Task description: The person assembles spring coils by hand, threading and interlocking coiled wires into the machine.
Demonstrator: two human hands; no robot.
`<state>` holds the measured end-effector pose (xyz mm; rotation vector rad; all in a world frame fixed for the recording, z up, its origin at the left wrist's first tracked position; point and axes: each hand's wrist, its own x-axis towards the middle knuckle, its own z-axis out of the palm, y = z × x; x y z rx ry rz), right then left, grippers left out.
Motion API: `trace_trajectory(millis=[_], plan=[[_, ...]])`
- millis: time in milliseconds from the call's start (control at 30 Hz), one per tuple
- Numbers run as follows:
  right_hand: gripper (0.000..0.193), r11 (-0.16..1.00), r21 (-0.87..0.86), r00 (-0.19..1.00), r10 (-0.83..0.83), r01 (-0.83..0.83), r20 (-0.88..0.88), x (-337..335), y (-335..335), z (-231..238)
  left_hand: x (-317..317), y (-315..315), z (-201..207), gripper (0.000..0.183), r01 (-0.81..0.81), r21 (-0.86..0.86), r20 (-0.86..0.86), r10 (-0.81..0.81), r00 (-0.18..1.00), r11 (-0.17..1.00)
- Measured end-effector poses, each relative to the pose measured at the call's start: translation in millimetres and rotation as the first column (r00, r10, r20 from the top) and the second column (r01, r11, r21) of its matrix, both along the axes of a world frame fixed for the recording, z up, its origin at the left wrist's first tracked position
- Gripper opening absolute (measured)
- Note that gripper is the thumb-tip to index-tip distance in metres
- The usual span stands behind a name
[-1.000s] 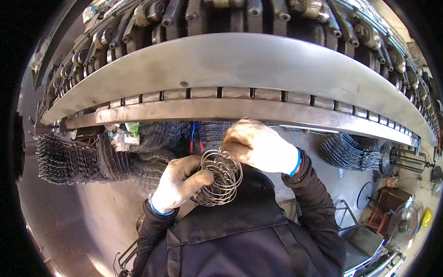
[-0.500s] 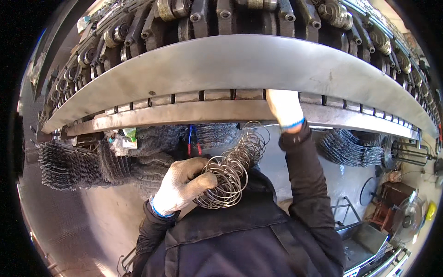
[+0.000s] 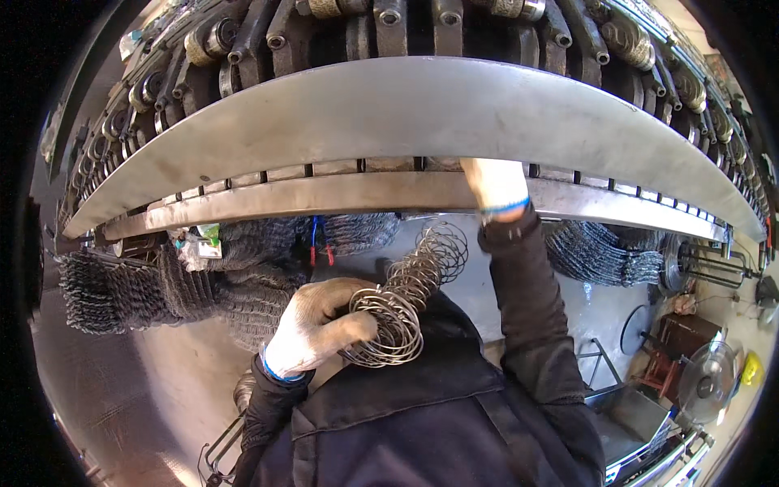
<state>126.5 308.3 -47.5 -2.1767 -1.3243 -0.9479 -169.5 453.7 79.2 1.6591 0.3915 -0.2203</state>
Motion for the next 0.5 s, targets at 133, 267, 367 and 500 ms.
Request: trace_trajectory(millis=[133,267,367,500], plan=[[0.031,0.991,-0.095,0.992,0.090,-0.099,-0.092,24.8,-23.0,8.0,6.6,11.5,-3.0,0.063,0.148,-0.060,0.019,-0.148,0.989,0.987],[0.039,0.915,-0.371,0.967,-0.217,0.156,-0.130,-21.2,-44.7,33.2,14.0,19.7,-14.0,0.062,0.182,-0.161,0.074,-0.172,0.982,0.970],[0.043,0.814,0.381,0.089,0.461,-0.439,-0.883,-65.3,-31.3,85.6,29.2,26.1,-5.5,0.055,0.237,-0.180,0.019,-0.237,0.971,0.955],[0.026,0.679,0.134,0.256,0.442,-0.721,-0.860,-72.4,-39.6,84.1,39.8,11.3,-11.0,0.052,0.155,-0.198,0.118,-0.134,0.984,0.968]])
